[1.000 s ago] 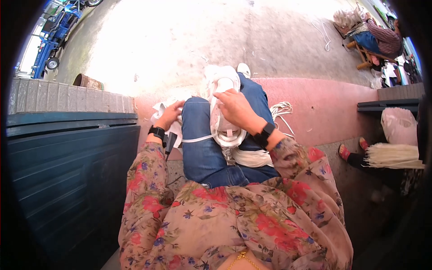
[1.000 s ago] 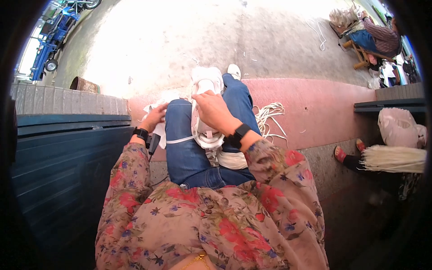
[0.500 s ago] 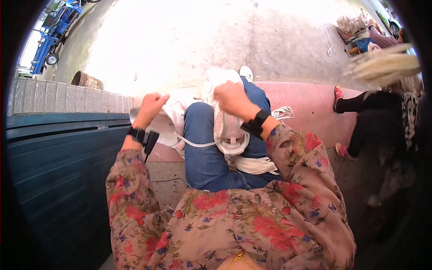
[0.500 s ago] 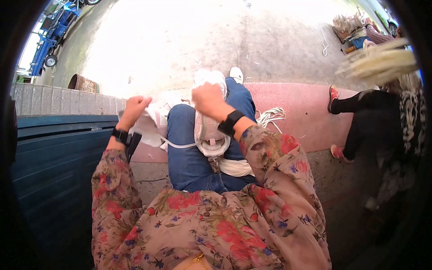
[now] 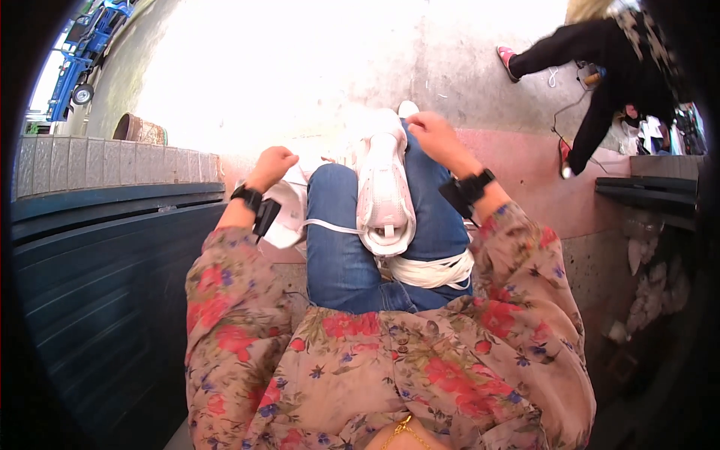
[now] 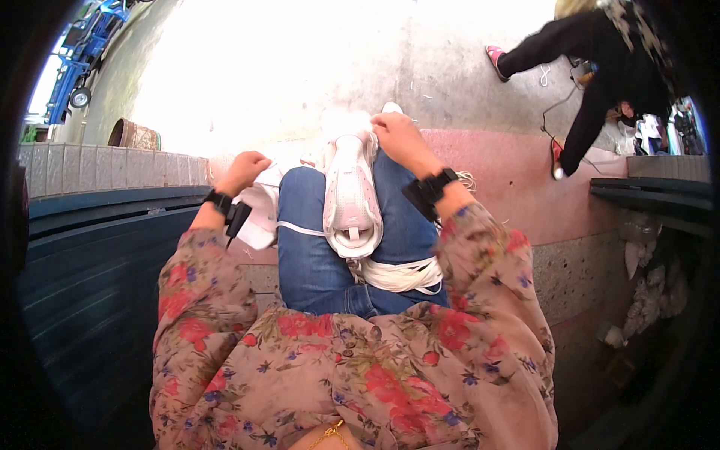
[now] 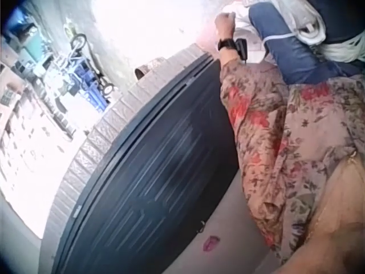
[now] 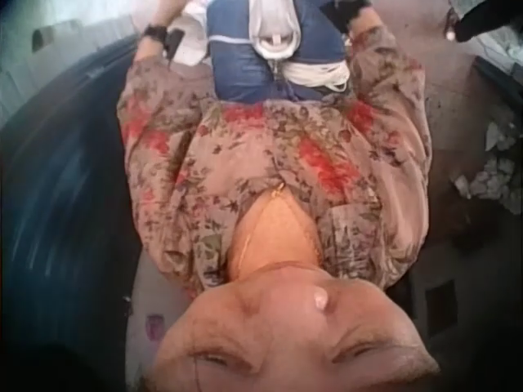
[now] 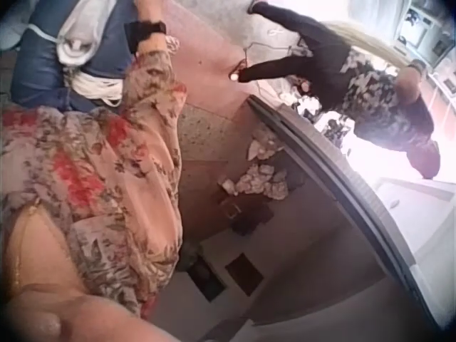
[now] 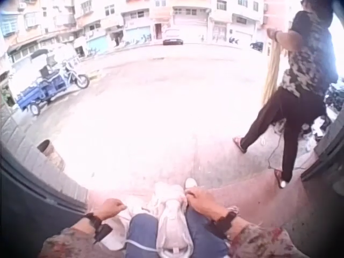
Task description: The recorder is lacing a white sneaker while it is held in their lap.
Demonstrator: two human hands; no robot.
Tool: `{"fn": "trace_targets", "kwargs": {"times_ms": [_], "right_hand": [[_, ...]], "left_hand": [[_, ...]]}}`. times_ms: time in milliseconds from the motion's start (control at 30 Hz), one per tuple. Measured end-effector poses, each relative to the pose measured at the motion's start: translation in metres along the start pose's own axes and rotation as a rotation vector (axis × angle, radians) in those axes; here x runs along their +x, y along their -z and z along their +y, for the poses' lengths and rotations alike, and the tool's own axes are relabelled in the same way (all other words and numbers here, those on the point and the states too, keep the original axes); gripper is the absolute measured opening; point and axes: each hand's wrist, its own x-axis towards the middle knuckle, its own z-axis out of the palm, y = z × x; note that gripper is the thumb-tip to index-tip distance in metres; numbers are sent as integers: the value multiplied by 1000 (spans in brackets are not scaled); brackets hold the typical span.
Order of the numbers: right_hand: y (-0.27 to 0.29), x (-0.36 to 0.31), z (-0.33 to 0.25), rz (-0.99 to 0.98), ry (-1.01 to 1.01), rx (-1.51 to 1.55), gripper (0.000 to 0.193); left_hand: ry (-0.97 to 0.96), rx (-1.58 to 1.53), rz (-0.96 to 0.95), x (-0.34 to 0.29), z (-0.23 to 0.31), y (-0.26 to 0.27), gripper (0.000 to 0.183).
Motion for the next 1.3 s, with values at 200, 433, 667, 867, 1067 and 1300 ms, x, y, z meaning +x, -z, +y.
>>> {"fn": "trace_targets", "kwargs": {"times_ms": [200,433,667,867,1067,1300], "right_hand": [[51,-110,-31,-148,21,-16,10],[73,-187,-42,-305,107,-34,6],[52,-214,-37,-278,230,-423,10],[52,-207,-49,-373,323,-580,12],[48,-209,-37,-408,355,-516,8],[47,-209,-37,-399,279,-371,5]], "left_hand": [[-73,-154,261,-72,44,6,16],[-955,346,174,-127,140,-67,11],[-995,752,187,-116,158,-93,13],[-1032,712,170,-120,160,-103,9],[-1124,633,102,-121,159,-98,8],[-1087,519,98,-121,164,-95,11]]}}
